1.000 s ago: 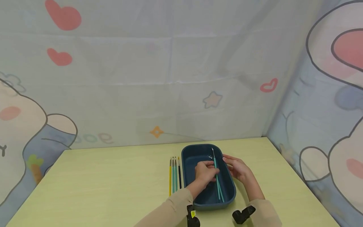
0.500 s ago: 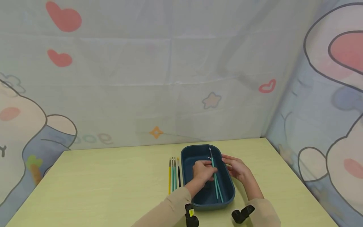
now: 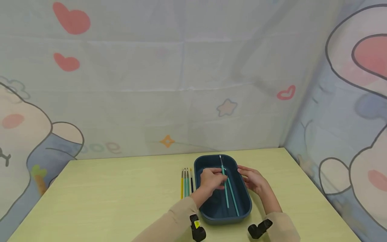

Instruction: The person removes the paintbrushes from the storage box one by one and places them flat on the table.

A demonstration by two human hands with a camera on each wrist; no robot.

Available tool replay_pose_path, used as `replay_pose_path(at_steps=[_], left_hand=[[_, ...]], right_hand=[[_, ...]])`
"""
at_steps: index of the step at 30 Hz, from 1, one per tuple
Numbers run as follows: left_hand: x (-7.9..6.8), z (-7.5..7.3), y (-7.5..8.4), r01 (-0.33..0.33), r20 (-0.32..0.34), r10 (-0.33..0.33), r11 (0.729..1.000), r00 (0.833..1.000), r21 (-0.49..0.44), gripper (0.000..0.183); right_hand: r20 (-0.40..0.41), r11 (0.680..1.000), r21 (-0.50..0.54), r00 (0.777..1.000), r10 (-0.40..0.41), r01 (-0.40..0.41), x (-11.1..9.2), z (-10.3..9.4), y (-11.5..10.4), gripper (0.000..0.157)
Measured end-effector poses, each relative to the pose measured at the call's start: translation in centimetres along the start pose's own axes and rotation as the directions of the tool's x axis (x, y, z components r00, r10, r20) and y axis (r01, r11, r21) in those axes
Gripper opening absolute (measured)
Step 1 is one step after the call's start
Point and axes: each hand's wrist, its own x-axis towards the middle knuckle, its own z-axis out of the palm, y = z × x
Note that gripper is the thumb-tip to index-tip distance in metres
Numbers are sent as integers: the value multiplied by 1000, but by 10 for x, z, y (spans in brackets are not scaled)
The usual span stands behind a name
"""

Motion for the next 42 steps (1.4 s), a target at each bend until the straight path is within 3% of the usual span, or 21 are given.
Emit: replay_pose_path(at_steps=[17,31,42], left_hand=[[-2,-22,3,44,119,-31,993,992,-106,36],[-9,-40,8,43,157,-19,987,987,-154,38],[-14,-54,8,14,138,8,988,990,-153,40]], right_hand=[[-6,1000,-26,1000,2,-2,-2,-1,2,59],[-23,1000,-16,1000,0,0,-1,1,2,58],[-37,1000,-13,999,2,-3,1,2,3,54]])
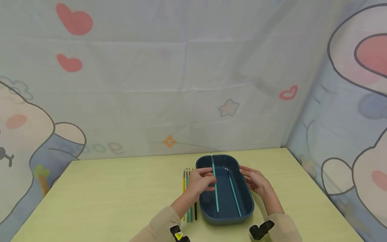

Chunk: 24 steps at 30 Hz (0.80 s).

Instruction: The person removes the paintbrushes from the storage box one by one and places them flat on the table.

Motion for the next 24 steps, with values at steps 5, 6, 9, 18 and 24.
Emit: replay_pose_path(at_steps=[5,6,9,18,24], left_hand=[[-2,-8,1,7,8,-7,1000,1000,-11,43],[-2,-10,0,8,9,-8,1000,1000,-10,44],[-2,-16,-1,11,8,-10,1000,1000,-12,45],[-6,-30,1,10,-2,-10,1000,1000,2,48],[-7,-36,0,23,-19,-23,1000,1000,-19,49]], right_hand=[[-2,1000,1,1000,0,0,1,1,1,51],[-4,1000,0,1000,1,-1,1,1,1,50],[-10,1000,-8,1000,7,-7,0,2,0,51],[-1,1000,-4,1000,11,-11,0,0,1,52],[20,1000,6,1000,6,-6,1,-3,2,49]])
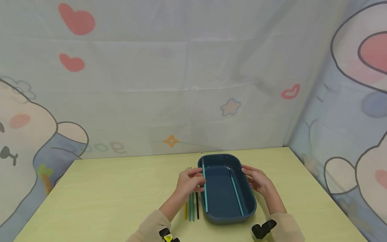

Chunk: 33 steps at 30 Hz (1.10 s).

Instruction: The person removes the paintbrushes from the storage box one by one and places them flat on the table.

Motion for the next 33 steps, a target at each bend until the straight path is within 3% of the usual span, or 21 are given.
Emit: replay_pose_path(at_steps=[12,24,33], left_hand=[[0,-10,-7,15,-5,-15,999,1000,-32,49],[-5,-24,-14,48,-44,-50,998,998,-32,51],[-4,-36,-25,29,-74,-30,999,997,-13,50]], right_hand=[[-6,1000,15,1000,-3,3,-2,-1,0,36],[-8,1000,-14,1000,-2,2,0,1,0,53],[-6,1000,-23,1000,-4,4,0,3,0,62]])
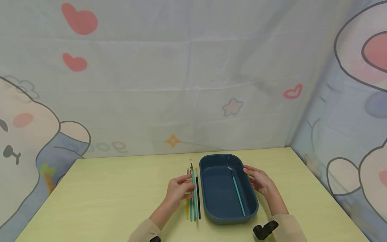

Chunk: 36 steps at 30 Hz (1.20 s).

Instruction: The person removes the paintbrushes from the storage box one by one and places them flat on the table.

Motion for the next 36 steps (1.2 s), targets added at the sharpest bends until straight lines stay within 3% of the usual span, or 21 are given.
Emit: replay_pose_path(at_steps=[19,28,36], left_hand=[[9,-18,-17,24,-58,-22,999,998,40,47],[15,-25,-23,17,-110,-5,995,994,102,44],[19,-29,-28,15,-104,1,987,995,158,41]], right_hand=[[-5,1000,-2,1000,-6,6,1,0,1,62],[-26,1000,-11,1000,0,0,0,0,0,63],[-13,1000,-19,1000,-8,8,0,0,1,66]])
